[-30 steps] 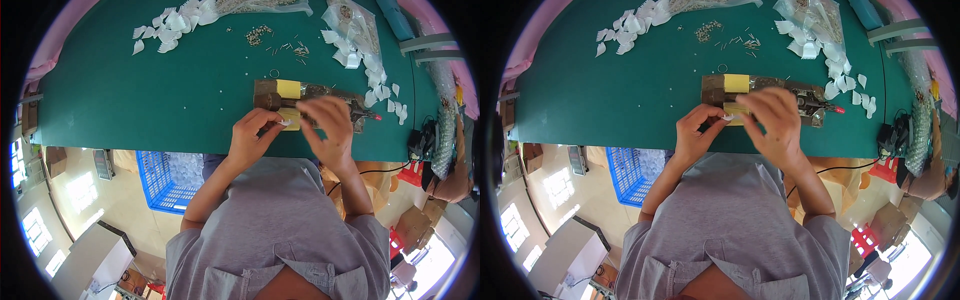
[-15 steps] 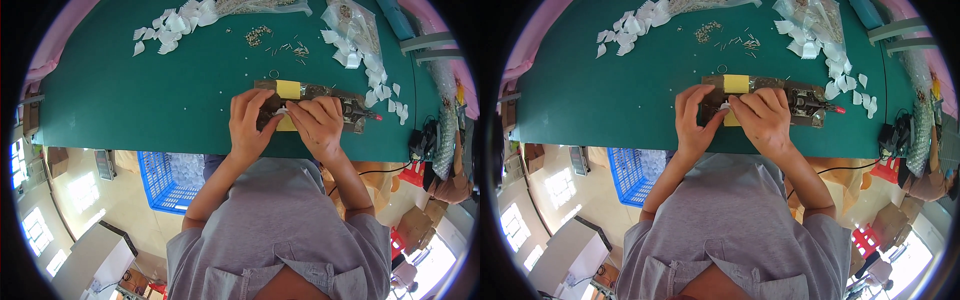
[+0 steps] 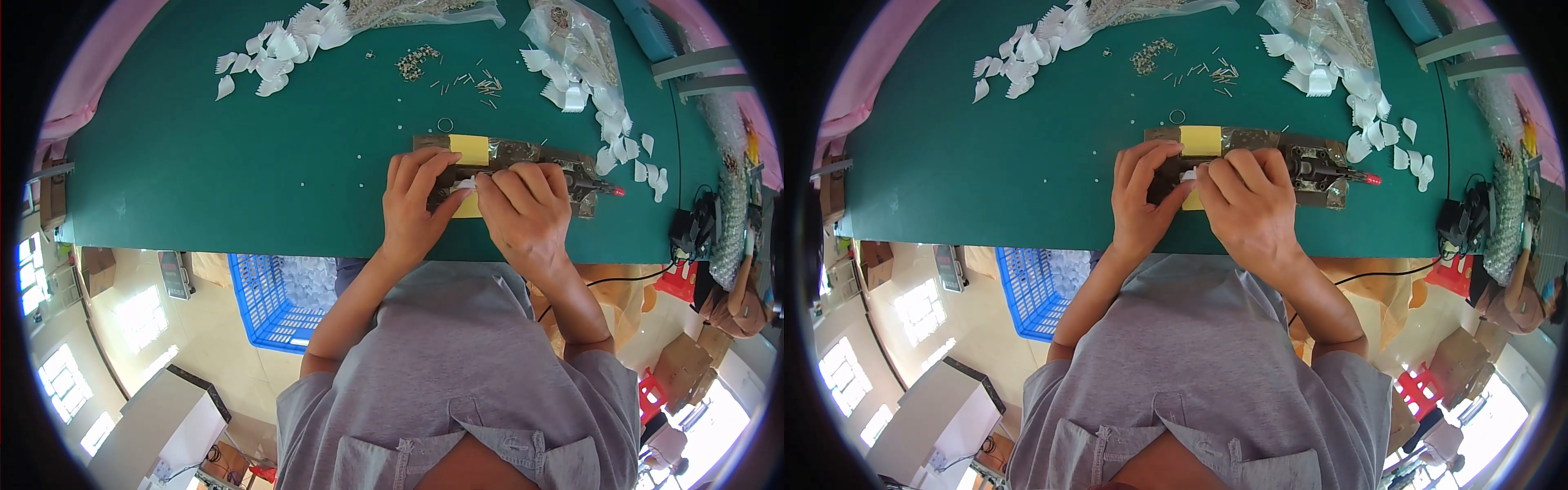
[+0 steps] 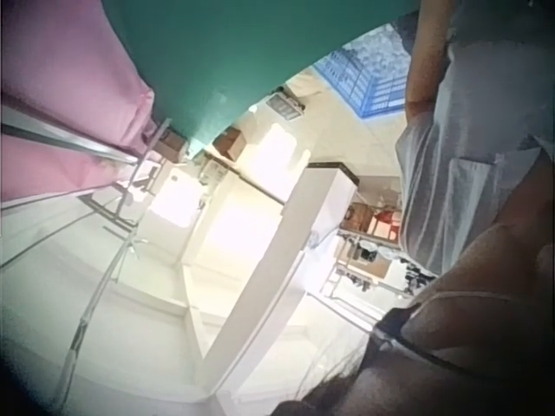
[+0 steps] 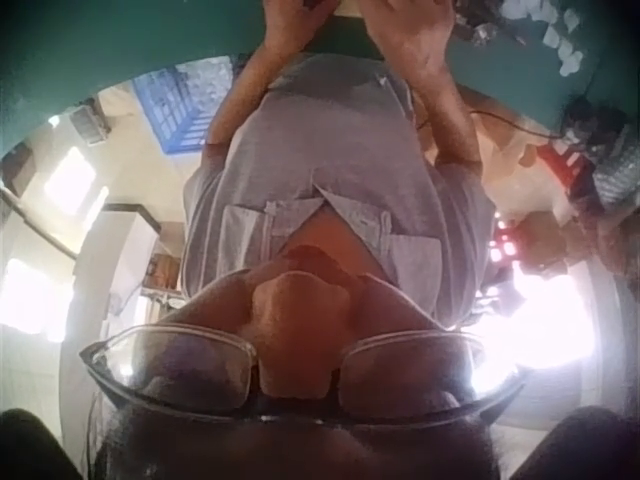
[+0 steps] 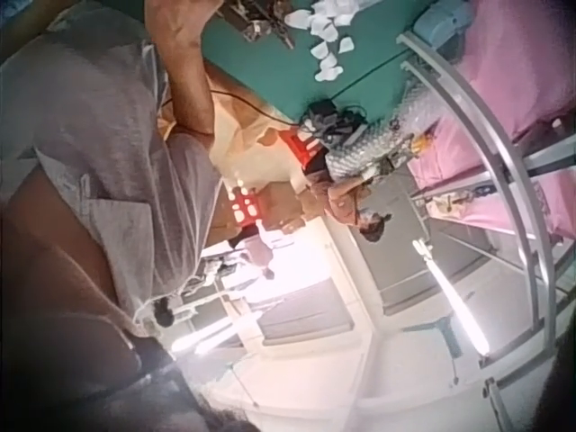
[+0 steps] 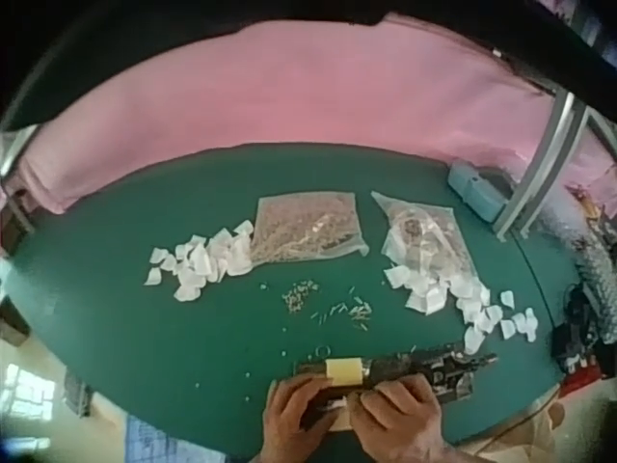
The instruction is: Assembling small toy components using a manual press tool on a workbench.
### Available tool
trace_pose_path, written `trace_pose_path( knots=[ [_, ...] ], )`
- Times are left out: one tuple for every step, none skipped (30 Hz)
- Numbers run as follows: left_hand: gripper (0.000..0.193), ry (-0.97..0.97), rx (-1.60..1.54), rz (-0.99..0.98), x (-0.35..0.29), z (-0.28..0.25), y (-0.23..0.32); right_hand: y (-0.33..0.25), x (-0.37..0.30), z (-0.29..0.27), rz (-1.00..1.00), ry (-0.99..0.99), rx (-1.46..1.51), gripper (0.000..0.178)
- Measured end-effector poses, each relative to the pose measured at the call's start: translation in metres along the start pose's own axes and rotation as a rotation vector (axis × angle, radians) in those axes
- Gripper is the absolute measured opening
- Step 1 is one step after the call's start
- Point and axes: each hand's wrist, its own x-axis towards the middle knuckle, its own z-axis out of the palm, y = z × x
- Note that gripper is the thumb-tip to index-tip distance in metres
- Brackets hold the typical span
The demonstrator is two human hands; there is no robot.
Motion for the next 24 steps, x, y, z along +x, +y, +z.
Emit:
trace_pose_path(
  knots=[
    [0.055, 0.0, 0.001, -0.002, 0.0, 0.0, -0.001, 0.0, 0.001, 0.0, 0.026, -0.023, -0.018, 0.03],
    [0.055, -0.001, 0.001, -0.002, 0.0, 0.0, -0.001, 0.0, 0.001, 0.0, 0.052, -0.045, -0.036, 0.03],
    [0.055, -0.004, -0.002, -0.018, 0.0, 0.0, -0.002, 0.0, 0.002, 0.001, 0.052, -0.046, -0.035, 0.03],
    [0.054, -0.006, -0.006, -0.035, 0.0, 0.0, -0.002, 0.001, 0.002, 0.002, 0.058, -0.053, -0.015, 0.03],
    [0.054, -0.007, -0.006, -0.034, 0.0, 0.0, -0.002, 0.001, 0.002, 0.004, 0.064, -0.061, 0.005, 0.029],
    [0.054, -0.011, -0.007, -0.037, 0.0, 0.0, -0.002, 0.001, 0.002, 0.006, 0.065, -0.06, 0.004, 0.029],
    [0.054, -0.015, -0.009, -0.039, 0.001, 0.001, -0.001, 0.002, 0.0, 0.009, 0.061, -0.015, 0.019, 0.028],
    [0.054, -0.016, -0.01, -0.037, 0.002, 0.001, 0.0, 0.002, -0.002, 0.011, 0.056, 0.03, 0.035, 0.028],
    [0.052, -0.017, -0.007, -0.036, 0.003, 0.002, 0.001, 0.004, -0.003, 0.013, 0.057, 0.031, 0.031, 0.028],
    [0.051, -0.018, -0.006, -0.034, 0.004, 0.003, 0.003, 0.006, -0.004, 0.014, 0.044, 0.041, 0.028, 0.027],
    [0.051, -0.022, -0.019, -0.025, 0.005, 0.004, 0.004, 0.01, -0.006, 0.013, 0.033, 0.049, 0.016, 0.026],
    [0.049, -0.024, 0.016, -0.006, 0.006, 0.003, 0.003, 0.012, -0.007, 0.013, 0.039, 0.045, 0.051, 0.026],
    [0.048, -0.025, 0.049, 0.015, 0.007, 0.002, 0.003, 0.012, -0.006, 0.015, 0.045, 0.041, 0.084, 0.026],
    [0.043, -0.02, 0.069, 0.007, 0.007, 0.001, 0.003, 0.012, -0.006, 0.015, 0.032, 0.03, 0.084, 0.025],
    [0.043, -0.024, 0.049, 0.022, 0.007, 0.001, 0.004, 0.011, -0.009, 0.021, 0.036, 0.073, 0.105, 0.025],
    [0.039, -0.023, 0.086, 0.034, 0.008, 0.002, 0.005, 0.014, -0.011, 0.024, 0.038, 0.117, 0.125, 0.025],
    [0.035, -0.018, 0.129, 0.042, 0.007, 0.002, 0.005, 0.018, -0.012, 0.02, 0.035, 0.052, 0.147, 0.024],
    [0.031, -0.013, 0.13, 0.052, 0.007, 0.001, 0.006, 0.029, -0.009, 0.01, 0.1, 0.058, 0.196, 0.022],
    [0.031, -0.008, 0.123, 0.062, 0.007, 0.002, 0.005, 0.045, -0.005, -0.001, 0.163, 0.064, 0.247, 0.02],
    [0.031, -0.01, 0.115, 0.065, 0.007, 0.003, 0.004, 0.064, -0.003, -0.008, 0.434, 0.082, 0.206, 0.018],
    [0.031, -0.009, 0.111, 0.062, 0.005, 0.002, 0.003, 0.089, 0.004, -0.015, 0.576, 0.084, 0.097, 0.022],
    [0.031, -0.008, 0.1, 0.073, 0.005, 0.003, 0.004, 0.126, 0.0, -0.02, 0.562, 0.007, -0.068, 0.03],
    [0.03, -0.01, 0.101, 0.084, 0.006, 0.003, 0.004, 0.154, -0.006, -0.02, 0.561, -0.059, -0.115, 0.033],
    [0.03, -0.008, 0.105, 0.094, 0.007, 0.004, 0.003, 0.175, -0.009, -0.016, 0.554, -0.125, -0.161, 0.036]
  ],
)
